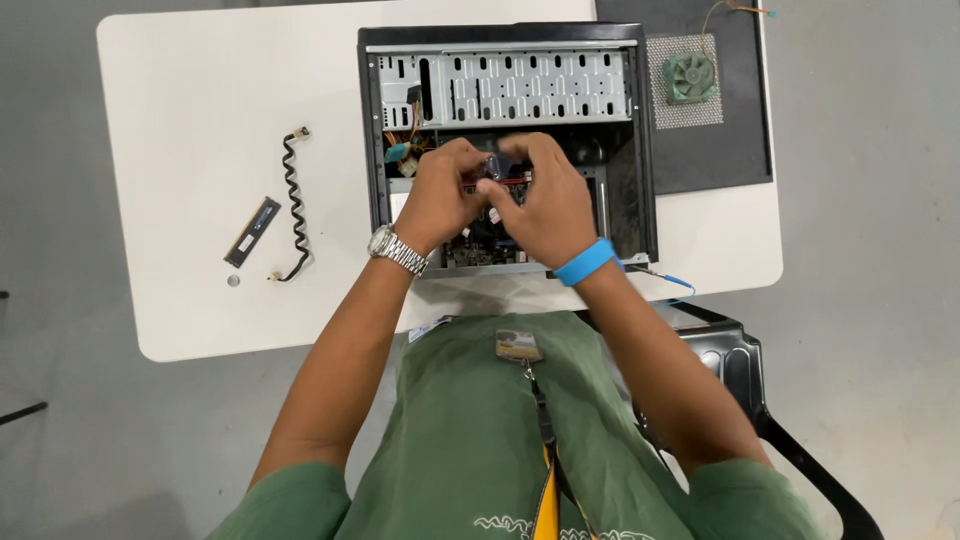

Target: The person installs a CPU cooler and a fan into an open desktop computer case. They use a screwdriver to secure the components and connect internal cables to the motherboard.

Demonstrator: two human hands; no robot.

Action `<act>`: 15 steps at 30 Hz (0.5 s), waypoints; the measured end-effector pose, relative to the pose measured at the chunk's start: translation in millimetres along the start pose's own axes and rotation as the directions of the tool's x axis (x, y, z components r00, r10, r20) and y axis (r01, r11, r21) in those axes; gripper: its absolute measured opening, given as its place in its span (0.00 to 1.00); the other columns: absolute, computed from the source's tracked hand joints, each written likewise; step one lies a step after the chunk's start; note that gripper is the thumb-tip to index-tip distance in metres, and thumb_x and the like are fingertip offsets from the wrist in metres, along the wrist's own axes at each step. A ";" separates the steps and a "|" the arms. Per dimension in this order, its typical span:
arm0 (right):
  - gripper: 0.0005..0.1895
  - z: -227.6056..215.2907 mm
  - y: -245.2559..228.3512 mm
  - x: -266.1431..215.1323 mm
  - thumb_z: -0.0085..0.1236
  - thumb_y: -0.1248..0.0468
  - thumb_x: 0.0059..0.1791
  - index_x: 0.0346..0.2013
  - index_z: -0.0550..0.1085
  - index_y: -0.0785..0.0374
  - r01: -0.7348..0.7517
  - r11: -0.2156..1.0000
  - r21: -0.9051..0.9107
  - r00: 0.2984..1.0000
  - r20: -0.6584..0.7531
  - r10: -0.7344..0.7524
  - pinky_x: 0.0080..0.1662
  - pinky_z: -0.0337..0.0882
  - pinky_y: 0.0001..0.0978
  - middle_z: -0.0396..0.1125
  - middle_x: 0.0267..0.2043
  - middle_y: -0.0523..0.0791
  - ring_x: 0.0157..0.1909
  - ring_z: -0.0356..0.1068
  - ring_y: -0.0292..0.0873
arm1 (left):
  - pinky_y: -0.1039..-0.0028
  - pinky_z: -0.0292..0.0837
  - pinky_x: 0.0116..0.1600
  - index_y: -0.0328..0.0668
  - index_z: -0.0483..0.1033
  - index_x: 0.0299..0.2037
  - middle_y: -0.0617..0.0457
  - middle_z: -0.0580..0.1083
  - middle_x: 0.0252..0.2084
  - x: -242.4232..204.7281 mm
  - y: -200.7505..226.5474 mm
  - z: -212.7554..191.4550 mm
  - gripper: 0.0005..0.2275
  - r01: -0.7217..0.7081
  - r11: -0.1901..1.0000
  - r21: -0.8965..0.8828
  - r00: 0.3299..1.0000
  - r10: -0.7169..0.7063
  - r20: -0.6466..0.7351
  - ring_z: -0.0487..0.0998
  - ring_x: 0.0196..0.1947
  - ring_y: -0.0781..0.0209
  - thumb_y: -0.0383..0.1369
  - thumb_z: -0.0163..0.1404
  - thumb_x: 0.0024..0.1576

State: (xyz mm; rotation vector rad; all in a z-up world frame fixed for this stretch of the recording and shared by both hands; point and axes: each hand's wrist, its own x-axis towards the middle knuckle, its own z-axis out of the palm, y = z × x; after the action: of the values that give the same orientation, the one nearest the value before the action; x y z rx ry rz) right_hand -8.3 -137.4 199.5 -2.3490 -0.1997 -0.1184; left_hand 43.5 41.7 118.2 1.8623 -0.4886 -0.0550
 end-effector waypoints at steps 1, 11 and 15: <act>0.23 -4.0 -3.4 2.5 0.67 0.51 0.61 0.59 0.69 0.63 0.003 1.000 0.003 1.000 0.000 -0.003 0.51 0.82 0.73 0.68 0.54 0.53 0.60 0.76 0.68 | 0.65 0.78 0.41 0.33 0.88 0.50 0.42 0.77 0.35 -1.5 1.3 -4.4 0.10 0.000 1.000 0.004 1.000 0.000 -0.002 0.80 0.37 0.48 0.24 0.65 0.58; 0.16 0.7 13.4 3.9 0.69 0.57 0.61 0.63 0.82 0.57 0.253 0.953 -0.167 0.965 -0.030 -0.261 0.46 0.86 0.51 0.81 0.57 0.48 0.54 0.83 0.56 | 0.63 0.85 0.42 0.31 0.83 0.46 0.39 0.80 0.39 -6.1 22.2 -9.4 0.10 0.056 0.997 -0.054 0.997 -0.059 -0.053 0.86 0.43 0.42 0.24 0.69 0.58; 0.15 2.2 10.9 -1.4 0.69 0.58 0.62 0.62 0.83 0.59 0.240 0.948 -0.207 0.958 -0.105 -0.265 0.47 0.86 0.50 0.82 0.53 0.49 0.53 0.83 0.56 | 0.59 0.89 0.42 0.28 0.82 0.49 0.37 0.80 0.39 -11.2 7.6 -0.9 0.13 0.082 0.995 -0.058 0.992 -0.087 -0.096 0.87 0.45 0.36 0.25 0.71 0.59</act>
State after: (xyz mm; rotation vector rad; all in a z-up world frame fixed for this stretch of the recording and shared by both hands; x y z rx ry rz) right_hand -7.6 -143.6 190.1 -2.4869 -0.4423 -0.4350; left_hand 31.2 44.6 123.2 1.8227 -0.3375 -0.0329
